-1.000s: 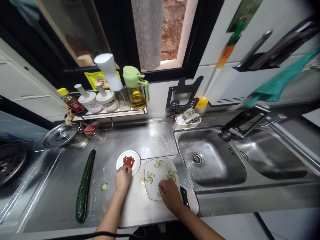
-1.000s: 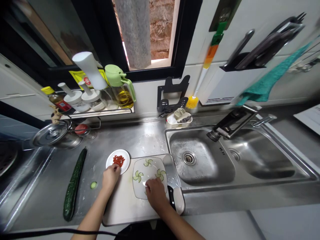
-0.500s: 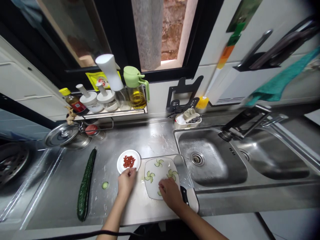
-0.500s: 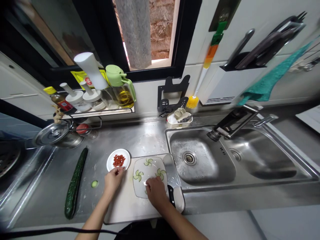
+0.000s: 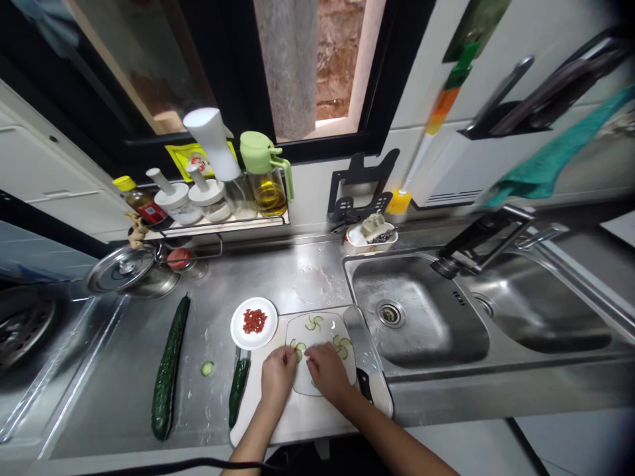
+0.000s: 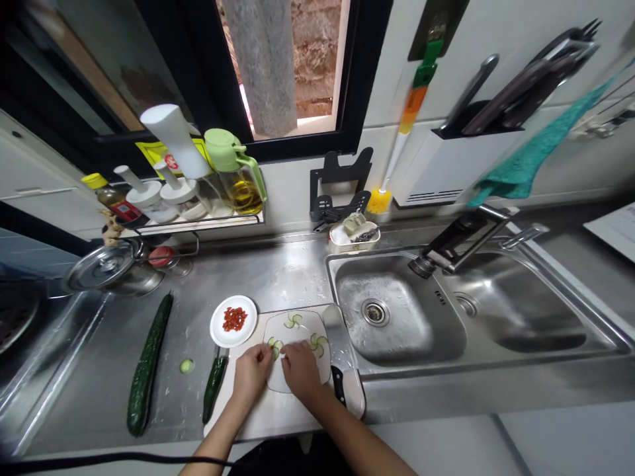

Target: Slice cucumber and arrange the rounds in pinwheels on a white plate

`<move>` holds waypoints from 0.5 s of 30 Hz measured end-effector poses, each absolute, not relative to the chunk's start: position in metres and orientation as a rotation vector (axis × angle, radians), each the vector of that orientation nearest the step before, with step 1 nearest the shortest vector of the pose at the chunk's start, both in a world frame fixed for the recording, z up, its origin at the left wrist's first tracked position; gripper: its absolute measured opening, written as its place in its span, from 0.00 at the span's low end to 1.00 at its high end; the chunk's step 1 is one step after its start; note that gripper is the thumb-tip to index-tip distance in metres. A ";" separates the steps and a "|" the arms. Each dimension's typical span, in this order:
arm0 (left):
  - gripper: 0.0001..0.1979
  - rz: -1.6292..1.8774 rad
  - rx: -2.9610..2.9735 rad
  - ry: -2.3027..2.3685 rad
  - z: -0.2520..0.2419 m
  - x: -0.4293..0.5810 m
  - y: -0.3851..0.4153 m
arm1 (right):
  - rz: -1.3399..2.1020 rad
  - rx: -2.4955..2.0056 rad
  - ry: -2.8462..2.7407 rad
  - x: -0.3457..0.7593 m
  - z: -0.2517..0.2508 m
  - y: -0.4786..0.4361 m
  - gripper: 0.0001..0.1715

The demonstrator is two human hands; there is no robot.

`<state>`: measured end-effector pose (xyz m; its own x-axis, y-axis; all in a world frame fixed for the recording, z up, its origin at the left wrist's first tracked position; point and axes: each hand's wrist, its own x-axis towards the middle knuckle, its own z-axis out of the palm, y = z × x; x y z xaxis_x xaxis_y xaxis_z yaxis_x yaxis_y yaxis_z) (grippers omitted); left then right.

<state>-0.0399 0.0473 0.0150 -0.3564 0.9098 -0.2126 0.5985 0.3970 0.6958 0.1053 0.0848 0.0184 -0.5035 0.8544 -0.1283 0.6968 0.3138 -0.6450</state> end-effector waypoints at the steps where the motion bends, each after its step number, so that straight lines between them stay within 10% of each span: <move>1: 0.12 0.691 1.278 2.075 0.015 -0.039 0.047 | 0.967 -1.401 -2.340 0.104 0.018 0.085 0.13; 15: 0.10 0.672 1.297 2.119 0.015 -0.034 0.049 | 0.941 -1.403 -2.446 0.093 0.015 0.089 0.19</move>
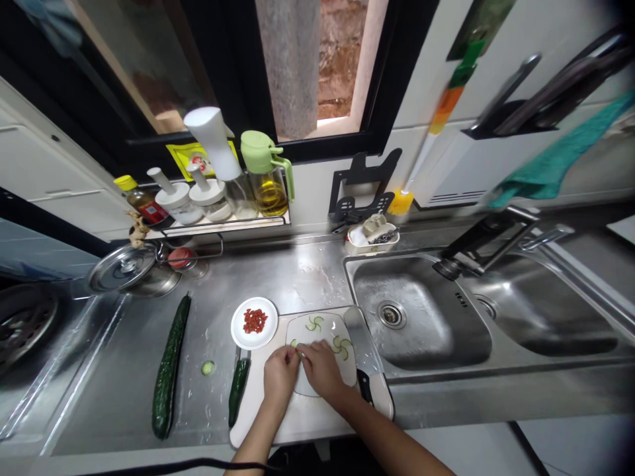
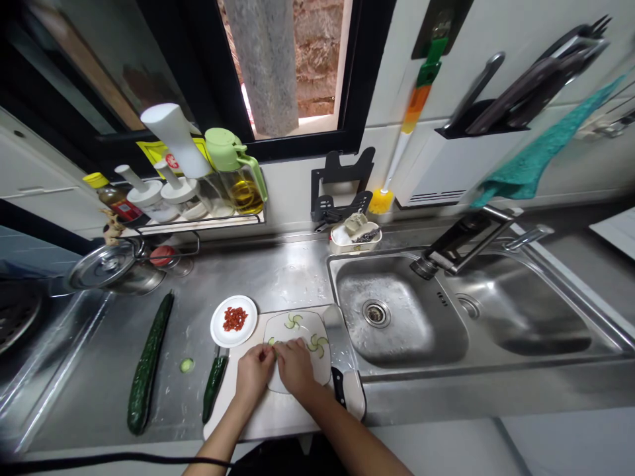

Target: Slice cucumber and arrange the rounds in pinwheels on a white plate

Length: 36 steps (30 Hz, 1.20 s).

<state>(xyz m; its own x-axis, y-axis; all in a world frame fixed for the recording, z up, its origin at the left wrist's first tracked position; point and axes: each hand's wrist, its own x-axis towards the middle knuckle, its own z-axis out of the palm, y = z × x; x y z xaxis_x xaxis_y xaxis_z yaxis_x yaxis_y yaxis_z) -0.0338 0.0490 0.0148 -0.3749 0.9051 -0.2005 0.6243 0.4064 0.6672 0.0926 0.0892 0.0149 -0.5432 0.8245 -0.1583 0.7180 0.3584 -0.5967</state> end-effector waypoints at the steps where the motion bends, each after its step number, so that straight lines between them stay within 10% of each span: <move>1: 0.10 0.685 1.299 2.118 0.015 -0.034 0.049 | 0.940 -1.408 -2.447 0.092 0.014 0.089 0.19; 36: 0.12 0.598 1.170 2.457 0.005 -0.120 0.059 | 0.961 -1.470 -2.366 0.106 0.020 0.086 0.16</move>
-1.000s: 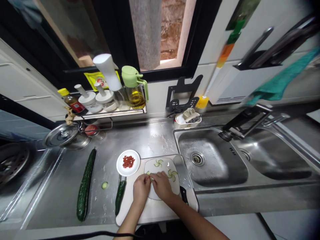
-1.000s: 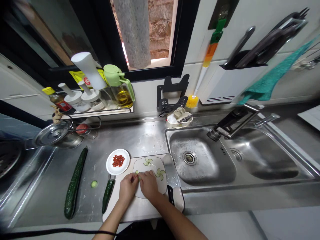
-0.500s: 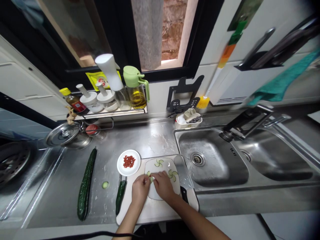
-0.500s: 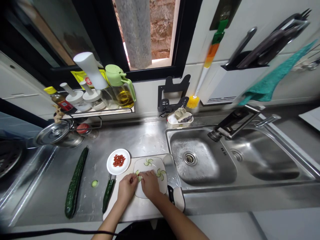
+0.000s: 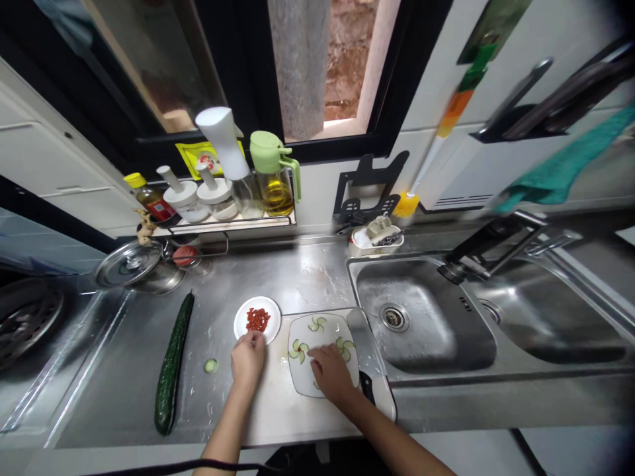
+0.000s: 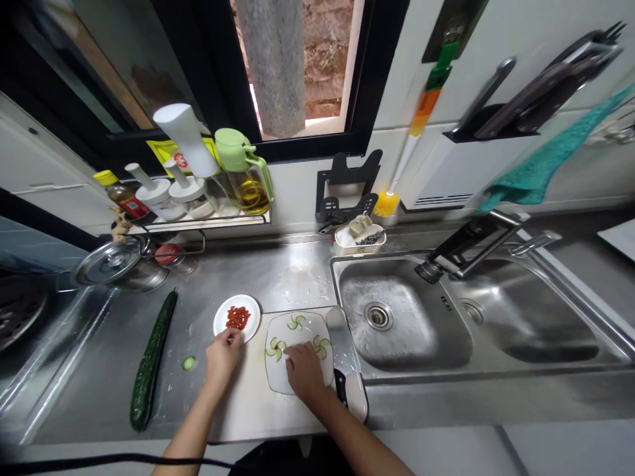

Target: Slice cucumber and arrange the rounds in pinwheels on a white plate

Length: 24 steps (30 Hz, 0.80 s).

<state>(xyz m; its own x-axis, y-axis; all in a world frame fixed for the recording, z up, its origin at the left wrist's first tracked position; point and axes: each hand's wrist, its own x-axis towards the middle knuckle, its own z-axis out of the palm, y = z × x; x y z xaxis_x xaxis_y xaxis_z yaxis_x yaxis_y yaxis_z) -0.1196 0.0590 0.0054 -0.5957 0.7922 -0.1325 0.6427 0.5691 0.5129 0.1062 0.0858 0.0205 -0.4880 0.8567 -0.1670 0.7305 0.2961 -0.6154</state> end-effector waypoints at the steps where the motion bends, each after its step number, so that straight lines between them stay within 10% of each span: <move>1: 0.12 0.573 1.168 2.477 0.005 -0.124 0.063 | 0.963 -1.468 -2.362 0.107 0.021 0.085 0.16; 24: 0.13 0.270 1.402 2.433 0.004 -0.150 0.090 | 0.944 -1.455 -2.440 0.110 0.019 0.079 0.14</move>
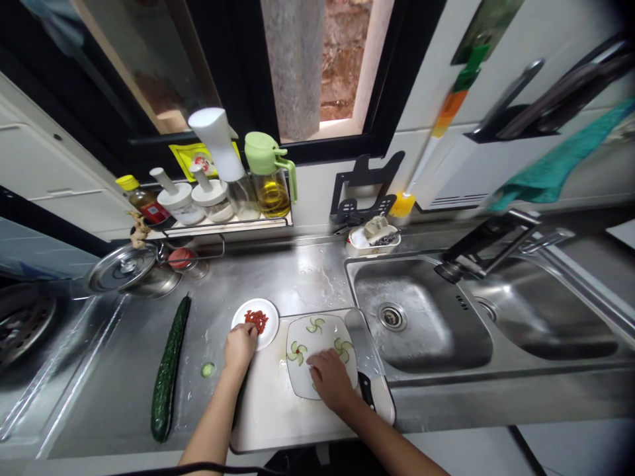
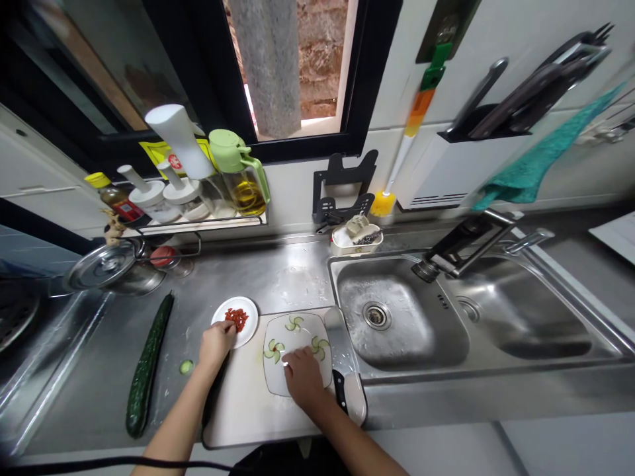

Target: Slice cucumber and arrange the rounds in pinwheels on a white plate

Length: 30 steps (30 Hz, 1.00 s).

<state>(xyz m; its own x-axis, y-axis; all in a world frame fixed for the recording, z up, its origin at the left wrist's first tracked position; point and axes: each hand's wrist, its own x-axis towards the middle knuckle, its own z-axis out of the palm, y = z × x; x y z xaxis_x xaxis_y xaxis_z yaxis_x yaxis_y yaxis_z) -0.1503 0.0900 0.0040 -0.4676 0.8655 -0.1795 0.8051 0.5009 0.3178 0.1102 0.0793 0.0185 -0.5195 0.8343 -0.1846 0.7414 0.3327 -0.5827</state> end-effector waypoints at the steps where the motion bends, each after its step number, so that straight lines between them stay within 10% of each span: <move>1: 0.12 0.272 1.411 2.431 0.004 -0.150 0.090 | 0.944 -1.457 -2.436 0.110 0.019 0.079 0.14; 30: 0.11 0.595 1.674 1.822 0.021 -0.025 0.130 | 0.812 -1.620 -2.298 0.128 0.020 0.125 0.17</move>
<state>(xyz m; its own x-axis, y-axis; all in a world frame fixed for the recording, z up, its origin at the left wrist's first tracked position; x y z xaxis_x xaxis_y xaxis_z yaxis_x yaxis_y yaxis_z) -0.0247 0.1300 0.0211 -0.0365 0.9919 -0.1214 0.7294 0.1095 0.6753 0.1276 0.1255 0.0200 -0.3708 0.9187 -0.1358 0.8001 0.2418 -0.5489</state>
